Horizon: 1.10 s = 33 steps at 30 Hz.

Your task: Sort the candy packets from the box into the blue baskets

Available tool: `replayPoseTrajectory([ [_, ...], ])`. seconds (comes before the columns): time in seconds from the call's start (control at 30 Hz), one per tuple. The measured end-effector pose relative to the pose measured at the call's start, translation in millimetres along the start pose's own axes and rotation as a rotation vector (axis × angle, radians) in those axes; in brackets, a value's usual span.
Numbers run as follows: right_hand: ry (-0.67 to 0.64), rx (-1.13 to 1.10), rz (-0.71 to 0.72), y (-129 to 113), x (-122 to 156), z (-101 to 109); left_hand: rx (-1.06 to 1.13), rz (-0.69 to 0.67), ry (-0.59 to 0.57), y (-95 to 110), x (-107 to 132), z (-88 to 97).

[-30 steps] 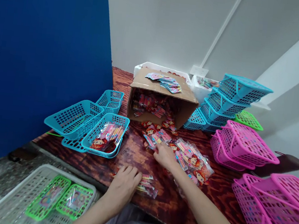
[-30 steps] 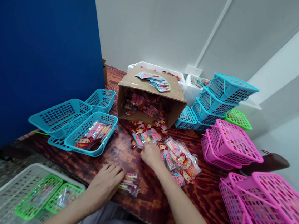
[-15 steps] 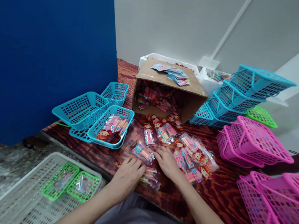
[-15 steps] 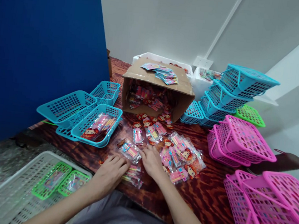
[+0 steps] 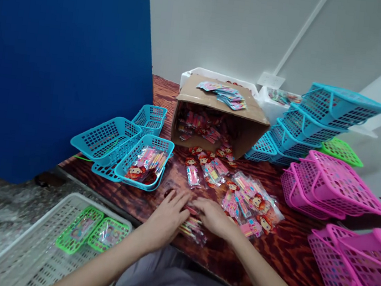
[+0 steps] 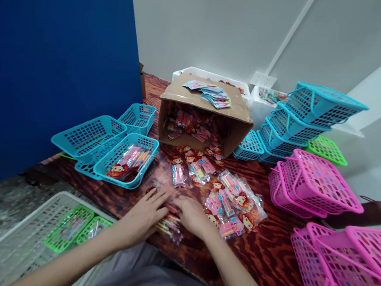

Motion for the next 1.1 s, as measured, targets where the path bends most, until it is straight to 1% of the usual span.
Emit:
replayPoseTrajectory([
  [0.03,-0.03,0.006,0.018,1,5,4,-0.001,-0.008,-0.027,-1,-2,1.1],
  [0.07,-0.066,0.018,0.005,5,7,9,-0.011,-0.009,-0.045,-2,-3,2.7],
  [0.13,-0.148,0.031,-0.076,16,4,19,-0.038,0.001,-0.065,-3,-5,5.3],
  [0.2,-0.186,0.022,-0.16,26,-8,30,-0.045,-0.006,-0.077,-2,-5,5.1],
  [0.23,-0.17,0.025,-0.201,29,-18,36,-0.036,-0.012,-0.079,-1,-5,4.1],
  [0.27,-0.127,0.038,-0.242,31,-30,41,-0.026,-0.02,-0.079,0,-4,2.7],
  [0.3,-0.056,0.06,-0.288,32,-43,47,-0.019,-0.022,-0.077,1,-4,1.1],
  [0.4,0.184,0.131,-0.439,32,-79,56,-0.021,0.012,-0.065,0,-5,-3.0],
  [0.43,0.238,0.139,-0.471,31,-89,56,-0.023,0.028,-0.069,-1,-5,-4.4],
  [0.5,0.28,0.125,-0.493,31,-101,51,-0.018,0.049,-0.099,-3,-8,-7.9],
  [0.53,0.279,0.108,-0.486,32,-102,48,-0.013,0.057,-0.115,-5,-9,-9.5],
  [0.6,0.244,0.064,-0.446,34,-95,41,-0.009,0.069,-0.112,-9,-11,-10.2],
  [0.67,0.189,0.026,-0.376,33,-79,33,-0.022,0.06,-0.054,-12,-14,-7.3],
  [0.73,0.11,-0.025,-0.268,28,-58,24,-0.035,0.013,-0.003,-14,-16,-4.9],
  [0.8,-0.027,-0.167,-0.082,16,-40,16,-0.032,-0.033,-0.018,-13,-17,-6.3],
  [0.87,-0.218,-0.341,0.064,8,-28,14,-0.002,-0.036,-0.084,-13,-16,-9.9],
  [0.9,-0.313,-0.411,0.087,9,-26,15,0.02,-0.022,-0.115,-13,-15,-11.3],
  [0.93,-0.38,-0.463,0.073,13,-29,18,0.038,-0.002,-0.134,-13,-13,-11.7],
  [0.97,-0.403,-0.505,0.039,20,-37,23,0.048,0.018,-0.138,-13,-12,-11.3],
  [1.0,-0.384,-0.527,-0.002,27,-48,31,0.048,0.037,-0.13,-13,-11,-10.7],
  [1.03,-0.313,-0.515,-0.046,36,-64,40,0.042,0.05,-0.123,-13,-12,-11.2],
  [1.1,-0.1,-0.4,-0.123,50,-100,62,0.022,0.07,-0.133,-14,-15,-19.0],
])
Point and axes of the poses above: each hand's wrist, its own x-axis away from the middle knuckle, its own z-axis out of the back of the hand, y = z × x, the point moved 7 cm from there along -x, towards the middle knuckle, and after that the axes turned 1 degree about -x, right-handed, at the moved point
